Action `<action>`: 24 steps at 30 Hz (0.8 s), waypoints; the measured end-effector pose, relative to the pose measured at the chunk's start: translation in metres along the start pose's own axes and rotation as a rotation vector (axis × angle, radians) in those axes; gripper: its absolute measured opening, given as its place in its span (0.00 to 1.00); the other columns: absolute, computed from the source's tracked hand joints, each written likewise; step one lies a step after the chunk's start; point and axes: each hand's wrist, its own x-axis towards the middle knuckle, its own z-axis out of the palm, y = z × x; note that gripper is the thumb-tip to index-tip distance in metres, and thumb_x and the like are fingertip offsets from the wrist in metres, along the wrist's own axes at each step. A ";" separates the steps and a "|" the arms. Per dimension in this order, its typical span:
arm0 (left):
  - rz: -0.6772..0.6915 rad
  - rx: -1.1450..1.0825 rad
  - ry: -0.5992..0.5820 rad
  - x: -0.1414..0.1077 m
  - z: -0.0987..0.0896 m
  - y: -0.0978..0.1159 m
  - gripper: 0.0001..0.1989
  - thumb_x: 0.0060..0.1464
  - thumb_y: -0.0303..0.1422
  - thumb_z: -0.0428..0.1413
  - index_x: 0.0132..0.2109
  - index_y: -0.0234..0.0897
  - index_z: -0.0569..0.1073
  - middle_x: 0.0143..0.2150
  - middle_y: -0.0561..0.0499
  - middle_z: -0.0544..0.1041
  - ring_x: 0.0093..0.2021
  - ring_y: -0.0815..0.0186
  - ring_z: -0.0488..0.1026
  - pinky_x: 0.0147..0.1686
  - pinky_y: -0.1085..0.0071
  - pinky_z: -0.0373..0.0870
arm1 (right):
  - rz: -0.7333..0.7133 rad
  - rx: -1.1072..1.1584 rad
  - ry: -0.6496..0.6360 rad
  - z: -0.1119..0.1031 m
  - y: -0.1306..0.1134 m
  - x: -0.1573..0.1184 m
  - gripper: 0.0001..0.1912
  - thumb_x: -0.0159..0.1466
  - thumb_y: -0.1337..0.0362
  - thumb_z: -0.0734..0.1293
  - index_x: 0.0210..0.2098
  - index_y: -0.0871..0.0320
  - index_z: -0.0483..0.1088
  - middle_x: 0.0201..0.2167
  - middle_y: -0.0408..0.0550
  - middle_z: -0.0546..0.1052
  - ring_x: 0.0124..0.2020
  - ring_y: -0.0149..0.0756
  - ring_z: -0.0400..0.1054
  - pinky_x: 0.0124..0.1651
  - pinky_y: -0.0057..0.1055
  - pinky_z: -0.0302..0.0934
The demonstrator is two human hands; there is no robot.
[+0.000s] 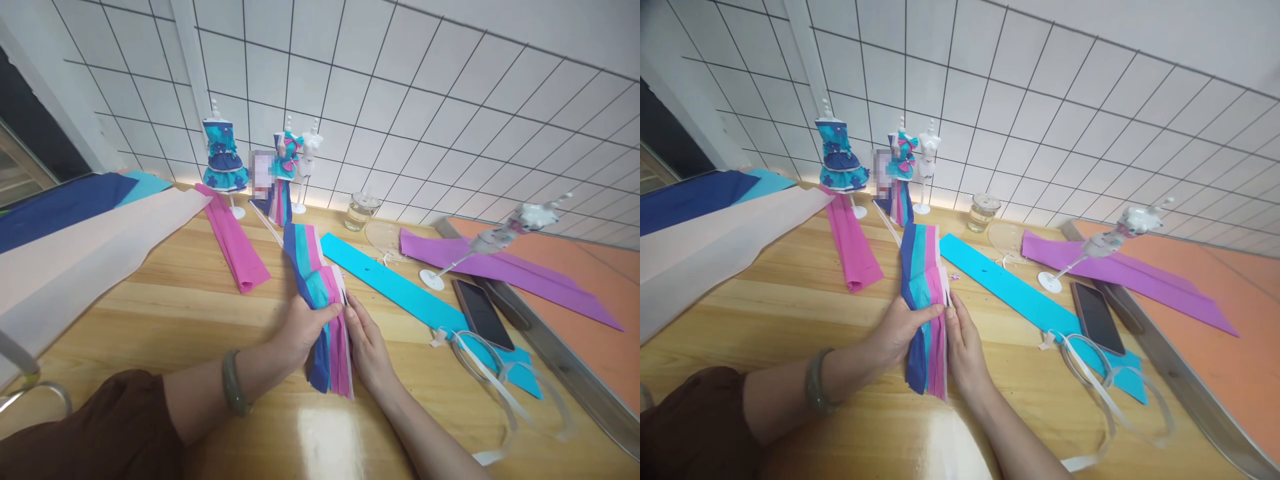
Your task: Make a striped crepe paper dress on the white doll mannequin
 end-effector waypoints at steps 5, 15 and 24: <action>-0.173 -0.169 0.057 0.001 0.002 0.011 0.20 0.44 0.39 0.62 0.44 0.33 0.74 0.37 0.45 0.79 0.35 0.62 0.76 0.38 0.68 0.72 | -0.021 -0.015 -0.011 0.000 -0.003 0.000 0.25 0.64 0.51 0.59 0.57 0.53 0.64 0.58 0.47 0.67 0.61 0.42 0.56 0.63 0.44 0.50; -0.284 -0.179 0.002 0.015 -0.006 0.029 0.12 0.41 0.32 0.63 0.36 0.33 0.75 0.26 0.48 0.78 0.22 0.65 0.73 0.29 0.67 0.72 | -0.057 -0.057 -0.131 -0.001 0.004 -0.004 0.24 0.66 0.52 0.57 0.59 0.52 0.61 0.59 0.46 0.66 0.60 0.43 0.58 0.63 0.45 0.49; -0.035 -0.115 -0.025 0.015 -0.008 0.025 0.19 0.38 0.26 0.64 0.42 0.36 0.75 0.39 0.48 0.79 0.35 0.62 0.76 0.41 0.65 0.72 | -0.057 -0.054 -0.089 0.000 -0.001 -0.005 0.25 0.65 0.51 0.57 0.59 0.52 0.61 0.61 0.45 0.64 0.63 0.41 0.53 0.65 0.43 0.45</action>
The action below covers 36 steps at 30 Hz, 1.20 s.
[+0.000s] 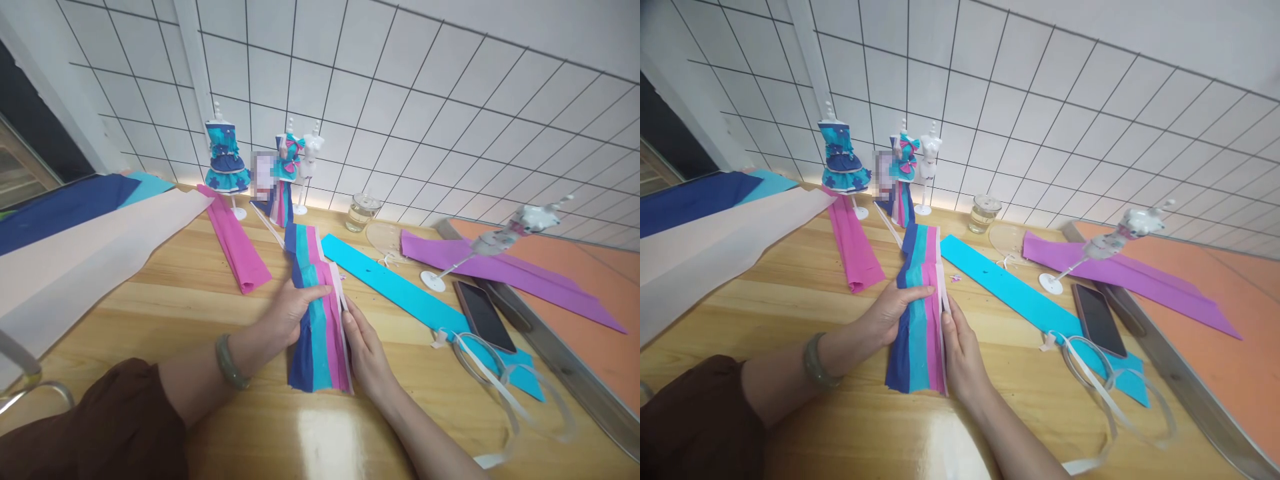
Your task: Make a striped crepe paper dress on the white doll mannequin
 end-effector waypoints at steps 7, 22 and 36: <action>0.054 0.012 -0.003 0.000 -0.001 -0.002 0.23 0.38 0.27 0.64 0.46 0.35 0.73 0.45 0.45 0.78 0.45 0.56 0.75 0.46 0.62 0.71 | 0.057 -0.040 0.057 -0.002 0.000 -0.001 0.28 0.66 0.50 0.57 0.61 0.57 0.58 0.63 0.48 0.60 0.64 0.39 0.52 0.66 0.41 0.42; 0.122 0.251 -0.010 -0.003 -0.002 -0.011 0.23 0.41 0.31 0.64 0.47 0.34 0.71 0.44 0.44 0.78 0.43 0.59 0.75 0.46 0.62 0.71 | 0.088 0.000 0.078 -0.001 -0.002 -0.002 0.29 0.65 0.49 0.57 0.62 0.55 0.57 0.63 0.46 0.58 0.65 0.39 0.48 0.66 0.41 0.44; 0.073 0.300 0.012 -0.011 0.002 -0.018 0.23 0.42 0.30 0.64 0.48 0.35 0.70 0.43 0.45 0.78 0.42 0.59 0.75 0.43 0.65 0.72 | 0.090 0.060 0.116 0.000 0.001 0.000 0.28 0.65 0.51 0.58 0.60 0.57 0.59 0.62 0.48 0.61 0.64 0.38 0.51 0.66 0.39 0.45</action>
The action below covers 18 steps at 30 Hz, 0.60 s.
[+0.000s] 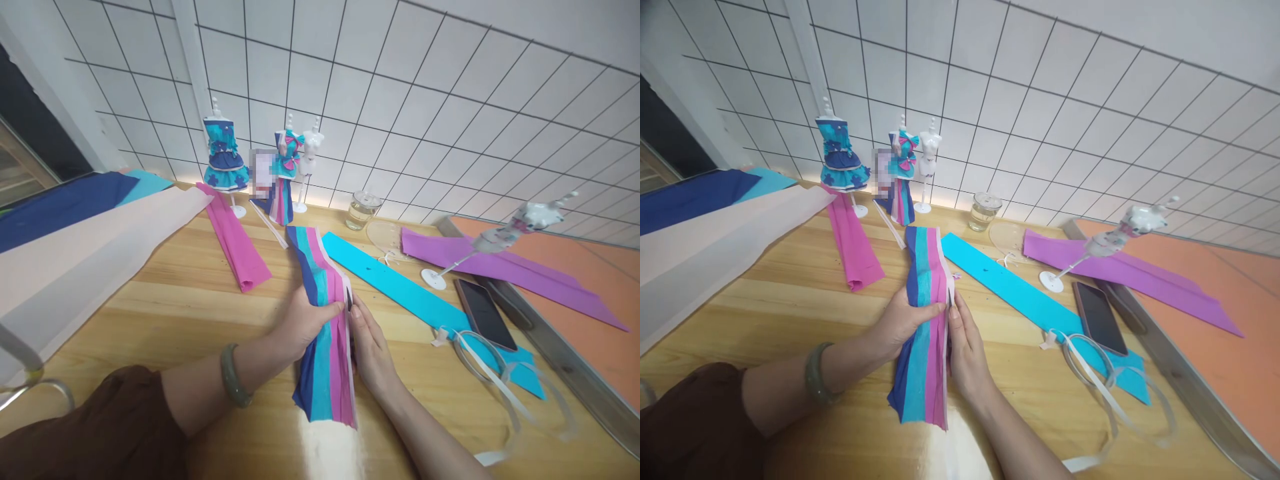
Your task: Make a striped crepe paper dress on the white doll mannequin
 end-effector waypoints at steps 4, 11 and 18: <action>-0.007 0.001 0.002 0.000 0.001 0.001 0.23 0.42 0.30 0.63 0.48 0.36 0.70 0.42 0.45 0.78 0.42 0.60 0.75 0.42 0.66 0.72 | -0.003 -0.002 -0.010 0.000 -0.002 0.000 0.27 0.65 0.50 0.57 0.59 0.56 0.61 0.61 0.48 0.62 0.63 0.40 0.54 0.65 0.40 0.46; -0.023 -0.025 0.001 -0.001 0.002 0.002 0.23 0.42 0.30 0.63 0.48 0.36 0.70 0.43 0.46 0.78 0.42 0.60 0.75 0.42 0.66 0.72 | -0.013 -0.008 -0.006 0.000 -0.004 0.001 0.25 0.65 0.51 0.58 0.57 0.55 0.63 0.61 0.48 0.64 0.63 0.39 0.54 0.64 0.39 0.48; -0.006 -0.039 -0.006 -0.001 0.002 0.001 0.23 0.42 0.30 0.63 0.48 0.36 0.70 0.44 0.45 0.78 0.43 0.60 0.75 0.44 0.66 0.72 | -0.038 -0.019 -0.014 0.000 -0.004 0.001 0.25 0.65 0.51 0.58 0.58 0.55 0.63 0.60 0.48 0.65 0.63 0.39 0.54 0.64 0.39 0.49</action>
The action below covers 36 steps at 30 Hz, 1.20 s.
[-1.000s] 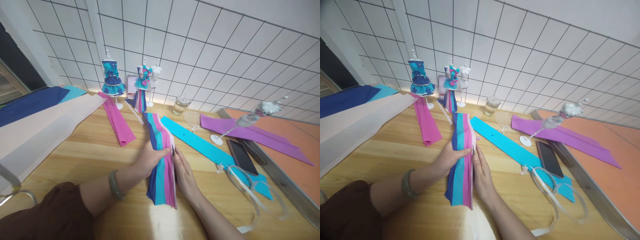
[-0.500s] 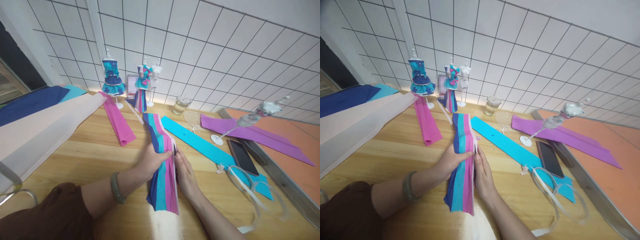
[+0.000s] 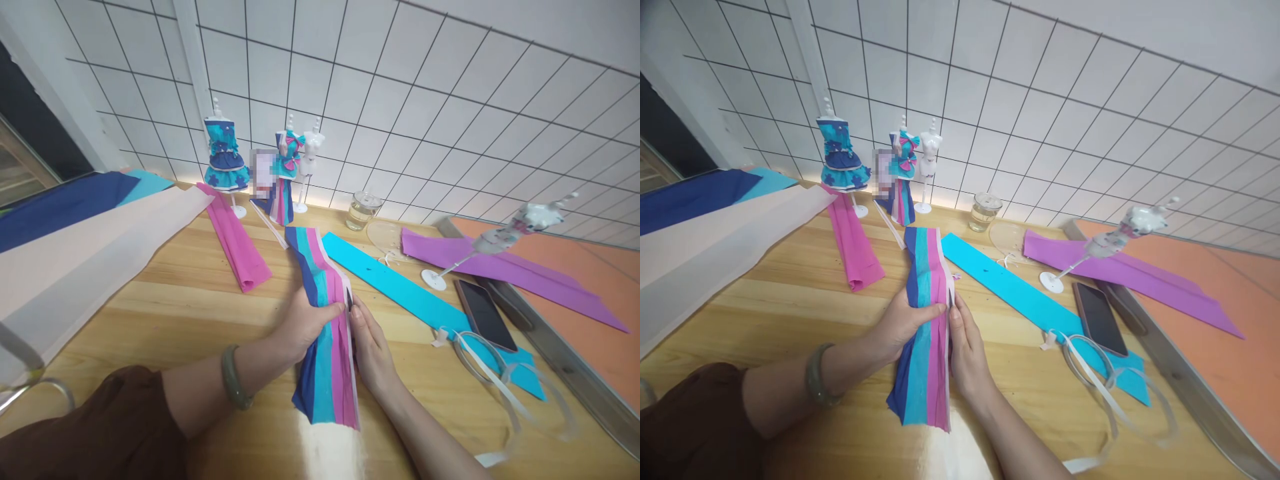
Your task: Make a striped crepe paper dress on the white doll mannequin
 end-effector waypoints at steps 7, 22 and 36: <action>0.005 -0.026 0.004 0.000 -0.001 -0.001 0.24 0.41 0.31 0.65 0.48 0.36 0.71 0.45 0.44 0.78 0.44 0.58 0.75 0.46 0.63 0.71 | -0.026 -0.006 -0.019 0.001 -0.001 0.000 0.25 0.65 0.50 0.57 0.58 0.53 0.62 0.59 0.47 0.66 0.62 0.41 0.55 0.64 0.41 0.49; 0.012 -0.066 0.000 0.000 0.000 -0.006 0.26 0.41 0.31 0.64 0.50 0.35 0.69 0.46 0.44 0.77 0.45 0.58 0.74 0.48 0.62 0.70 | -0.007 -0.014 -0.011 0.000 0.001 0.002 0.26 0.65 0.49 0.58 0.58 0.53 0.63 0.58 0.47 0.67 0.61 0.42 0.57 0.63 0.42 0.49; -0.010 -0.075 0.020 0.001 0.001 -0.007 0.27 0.39 0.31 0.66 0.49 0.35 0.70 0.45 0.44 0.77 0.44 0.58 0.75 0.46 0.63 0.71 | -0.012 -0.037 0.003 0.000 -0.003 0.002 0.24 0.64 0.51 0.59 0.56 0.53 0.66 0.58 0.46 0.68 0.60 0.43 0.58 0.63 0.44 0.51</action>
